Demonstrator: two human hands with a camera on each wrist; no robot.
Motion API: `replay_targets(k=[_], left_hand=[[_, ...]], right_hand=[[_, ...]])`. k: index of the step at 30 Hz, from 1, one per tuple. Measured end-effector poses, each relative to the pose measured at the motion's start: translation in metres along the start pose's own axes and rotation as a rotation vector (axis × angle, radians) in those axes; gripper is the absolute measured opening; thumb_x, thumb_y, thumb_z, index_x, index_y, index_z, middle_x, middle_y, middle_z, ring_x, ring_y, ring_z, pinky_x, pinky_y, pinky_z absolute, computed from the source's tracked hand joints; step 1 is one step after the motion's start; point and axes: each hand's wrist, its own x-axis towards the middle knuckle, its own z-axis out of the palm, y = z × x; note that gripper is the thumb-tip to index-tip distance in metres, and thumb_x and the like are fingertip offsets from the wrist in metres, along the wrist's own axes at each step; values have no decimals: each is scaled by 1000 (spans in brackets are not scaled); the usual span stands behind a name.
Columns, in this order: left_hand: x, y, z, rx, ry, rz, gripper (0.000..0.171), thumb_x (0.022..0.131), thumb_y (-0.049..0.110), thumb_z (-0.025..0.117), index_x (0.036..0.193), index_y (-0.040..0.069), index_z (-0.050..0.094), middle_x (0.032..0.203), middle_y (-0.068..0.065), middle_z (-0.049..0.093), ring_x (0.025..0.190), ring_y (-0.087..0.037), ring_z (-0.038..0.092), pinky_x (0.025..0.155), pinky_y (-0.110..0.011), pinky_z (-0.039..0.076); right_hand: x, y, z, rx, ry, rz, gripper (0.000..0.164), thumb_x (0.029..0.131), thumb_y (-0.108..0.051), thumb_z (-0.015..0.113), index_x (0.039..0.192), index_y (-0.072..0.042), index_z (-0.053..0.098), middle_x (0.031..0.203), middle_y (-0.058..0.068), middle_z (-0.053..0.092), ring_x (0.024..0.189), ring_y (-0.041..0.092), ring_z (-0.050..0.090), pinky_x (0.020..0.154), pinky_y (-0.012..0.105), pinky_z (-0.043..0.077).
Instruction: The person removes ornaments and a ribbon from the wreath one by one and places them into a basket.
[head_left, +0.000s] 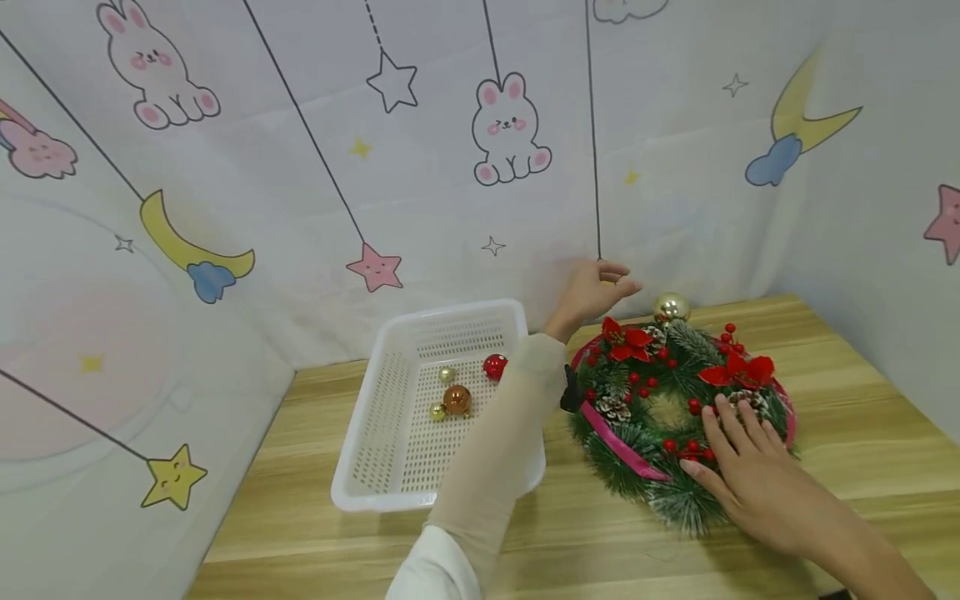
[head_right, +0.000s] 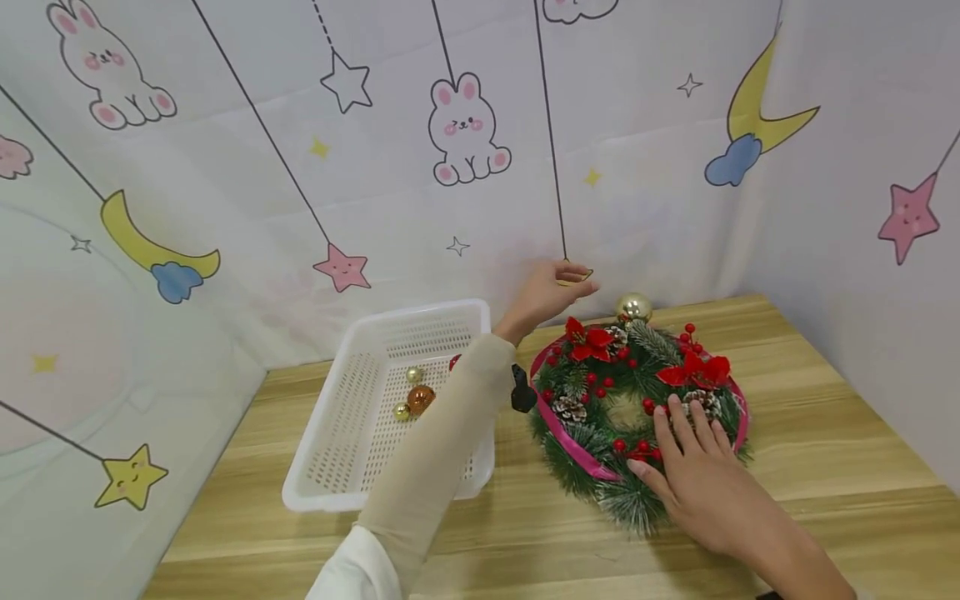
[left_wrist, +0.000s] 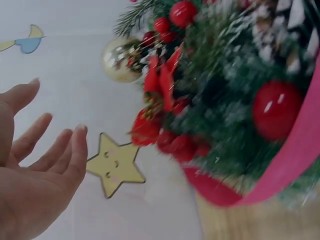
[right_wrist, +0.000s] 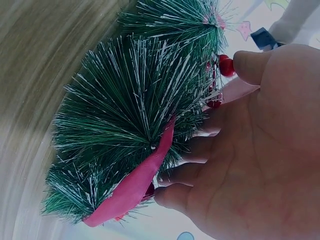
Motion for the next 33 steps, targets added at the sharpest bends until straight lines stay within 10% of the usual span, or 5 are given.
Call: replay_targets(k=[18, 33], left_hand=[[12, -2, 70, 99, 1, -50, 57, 102, 37, 69, 151, 10, 55, 154, -13, 59, 139, -26, 60, 107, -41, 56], [23, -1, 88, 69, 0, -24, 62, 105, 34, 66, 157, 6, 48, 138, -14, 68, 113, -21, 72, 86, -29, 62]], right_hand=[[-2, -2, -5, -4, 1, 10, 90, 107, -58, 48, 163, 9, 22, 171, 36, 9, 157, 62, 3, 120, 79, 12], [-2, -5, -7, 5, -4, 24, 93, 106, -62, 48, 163, 7, 24, 172, 34, 10, 158, 60, 3, 121, 78, 12]])
